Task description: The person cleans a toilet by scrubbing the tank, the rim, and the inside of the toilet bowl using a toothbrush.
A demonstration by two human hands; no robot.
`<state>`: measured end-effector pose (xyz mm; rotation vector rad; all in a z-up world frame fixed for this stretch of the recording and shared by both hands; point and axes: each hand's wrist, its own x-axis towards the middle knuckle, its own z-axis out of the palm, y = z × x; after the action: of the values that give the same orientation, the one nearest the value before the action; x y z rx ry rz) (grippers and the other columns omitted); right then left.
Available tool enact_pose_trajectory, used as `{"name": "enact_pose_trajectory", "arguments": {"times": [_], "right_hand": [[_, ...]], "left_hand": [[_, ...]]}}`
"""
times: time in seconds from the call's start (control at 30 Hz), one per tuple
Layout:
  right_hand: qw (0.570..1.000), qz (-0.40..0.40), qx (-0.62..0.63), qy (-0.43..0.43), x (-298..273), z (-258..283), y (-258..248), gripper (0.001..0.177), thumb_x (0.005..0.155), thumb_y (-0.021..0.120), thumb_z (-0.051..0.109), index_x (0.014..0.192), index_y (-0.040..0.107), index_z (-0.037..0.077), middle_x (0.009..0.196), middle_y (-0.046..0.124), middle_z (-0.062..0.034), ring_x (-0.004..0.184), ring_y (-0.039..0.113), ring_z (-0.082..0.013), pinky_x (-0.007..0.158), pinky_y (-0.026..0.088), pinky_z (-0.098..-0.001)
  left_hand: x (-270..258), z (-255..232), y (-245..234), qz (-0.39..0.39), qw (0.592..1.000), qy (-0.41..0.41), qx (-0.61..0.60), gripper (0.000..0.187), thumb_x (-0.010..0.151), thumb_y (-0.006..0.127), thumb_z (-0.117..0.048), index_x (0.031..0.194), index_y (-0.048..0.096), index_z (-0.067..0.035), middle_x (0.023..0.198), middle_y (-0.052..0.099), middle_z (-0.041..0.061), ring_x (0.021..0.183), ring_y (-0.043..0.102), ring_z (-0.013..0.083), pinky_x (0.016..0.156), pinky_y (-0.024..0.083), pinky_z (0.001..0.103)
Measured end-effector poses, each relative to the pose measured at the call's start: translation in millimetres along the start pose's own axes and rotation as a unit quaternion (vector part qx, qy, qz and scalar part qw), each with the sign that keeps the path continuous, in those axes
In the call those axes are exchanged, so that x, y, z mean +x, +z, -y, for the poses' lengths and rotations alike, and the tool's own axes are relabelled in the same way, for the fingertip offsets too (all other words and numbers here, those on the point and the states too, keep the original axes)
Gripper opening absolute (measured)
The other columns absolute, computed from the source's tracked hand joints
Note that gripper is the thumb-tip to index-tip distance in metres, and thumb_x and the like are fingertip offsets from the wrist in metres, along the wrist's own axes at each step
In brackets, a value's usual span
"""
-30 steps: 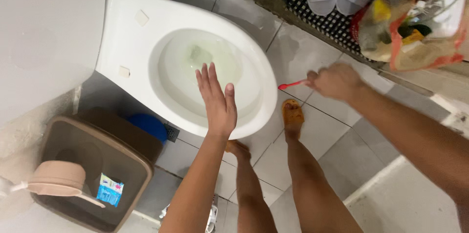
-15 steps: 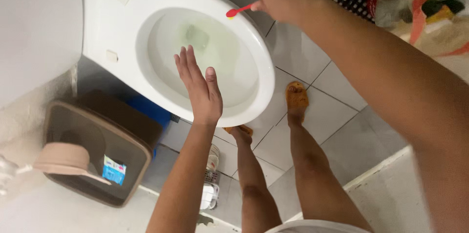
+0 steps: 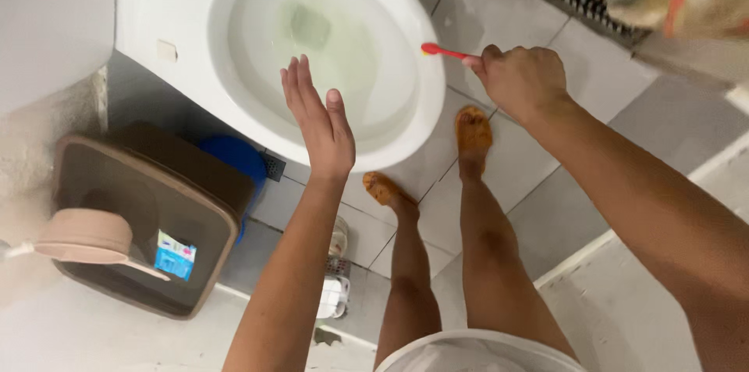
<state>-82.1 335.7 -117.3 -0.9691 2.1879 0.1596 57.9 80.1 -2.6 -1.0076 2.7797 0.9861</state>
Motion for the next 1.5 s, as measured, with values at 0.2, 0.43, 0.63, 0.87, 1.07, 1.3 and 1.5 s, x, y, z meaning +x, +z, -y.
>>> {"name": "enact_pose_trajectory", "arguments": {"times": [0.2, 0.43, 0.63, 0.87, 1.07, 1.3, 1.5], "right_hand": [[0.987, 0.083, 0.135, 0.016, -58.7, 43.7, 6.9, 0.048, 0.108, 0.037, 0.05, 0.106, 0.063, 0.01, 0.058, 0.067, -0.0098, 0.054, 0.067, -0.0248, 0.049, 0.049, -0.0405], [0.986, -0.02, 0.139, 0.086, -7.6, 36.1, -4.0, 0.059, 0.118, 0.027, 0.046, 0.09, 0.06, 0.006, 0.061, 0.056, -0.007, 0.049, 0.057, -0.0225, 0.041, 0.044, -0.0397], [0.951, 0.119, 0.248, 0.143, -88.1, 130.1, 38.2, 0.06, 0.115, 0.02, 0.05, 0.104, 0.065, 0.011, 0.065, 0.061, -0.0066, 0.055, 0.06, -0.0201, 0.053, 0.053, -0.0397], [0.923, 0.111, 0.341, 0.141, -89.1, 216.7, 69.9, 0.047, 0.114, 0.023, 0.038, 0.115, 0.057, 0.005, 0.077, 0.07, -0.013, 0.066, 0.071, -0.0274, 0.062, 0.06, -0.0416], [0.895, 0.033, 0.372, 0.244, -93.6, 182.3, 80.9, 0.042, 0.111, 0.029, 0.035, 0.117, 0.058, 0.006, 0.08, 0.07, -0.0142, 0.068, 0.071, -0.0287, 0.06, 0.059, -0.0444], [0.883, -0.076, 0.44, 0.149, -55.7, 348.8, 90.1, 0.034, 0.104, 0.039, 0.027, 0.106, 0.063, 0.003, 0.092, 0.072, -0.0229, 0.087, 0.069, -0.0444, 0.079, 0.054, -0.0543], [0.821, -0.114, 0.514, 0.221, -68.9, 312.8, 124.1, 0.041, 0.109, 0.033, 0.03, 0.106, 0.063, 0.001, 0.09, 0.07, -0.0275, 0.087, 0.068, -0.0461, 0.081, 0.052, -0.0561]], "left_hand": [[-18.7, 6.5, -14.2, 0.02, 0.999, 0.028, -0.002, 0.071, 0.113, 0.024, -0.052, 0.163, 0.022, -0.001, 0.17, 0.019, 0.026, 0.161, 0.008, 0.0433, 0.13, 0.016, 0.056], [-48.9, 28.5, -27.6, 0.016, 0.998, 0.028, 0.045, 0.069, 0.114, 0.023, -0.051, 0.163, 0.022, -0.001, 0.17, 0.02, 0.025, 0.162, 0.009, 0.0427, 0.132, 0.015, 0.055], [-73.4, 37.5, -35.6, -0.026, 0.999, -0.009, 0.034, 0.071, 0.112, 0.022, -0.051, 0.161, 0.025, -0.001, 0.169, 0.021, 0.025, 0.16, 0.009, 0.043, 0.13, 0.012, 0.056], [-107.9, 86.3, -67.1, -0.034, 0.997, -0.014, 0.075, 0.074, 0.11, 0.02, -0.056, 0.163, 0.024, -0.004, 0.17, 0.02, 0.023, 0.161, 0.008, 0.0425, 0.13, 0.011, 0.056], [-125.9, 126.8, -89.4, -0.076, 0.995, -0.067, -0.019, 0.076, 0.111, 0.02, -0.057, 0.162, 0.023, 0.0, 0.17, 0.02, 0.025, 0.16, 0.007, 0.0428, 0.129, 0.012, 0.055], [-142.9, 139.6, -99.4, -0.069, 0.997, -0.025, 0.018, 0.071, 0.113, 0.023, -0.053, 0.161, 0.025, 0.0, 0.169, 0.023, 0.024, 0.161, 0.01, 0.0439, 0.13, 0.013, 0.056], [-137.6, 130.5, -105.5, -0.035, 0.999, 0.039, 0.008, 0.071, 0.114, 0.024, -0.054, 0.162, 0.025, -0.001, 0.169, 0.022, 0.024, 0.161, 0.01, 0.0444, 0.13, 0.015, 0.056]]}}
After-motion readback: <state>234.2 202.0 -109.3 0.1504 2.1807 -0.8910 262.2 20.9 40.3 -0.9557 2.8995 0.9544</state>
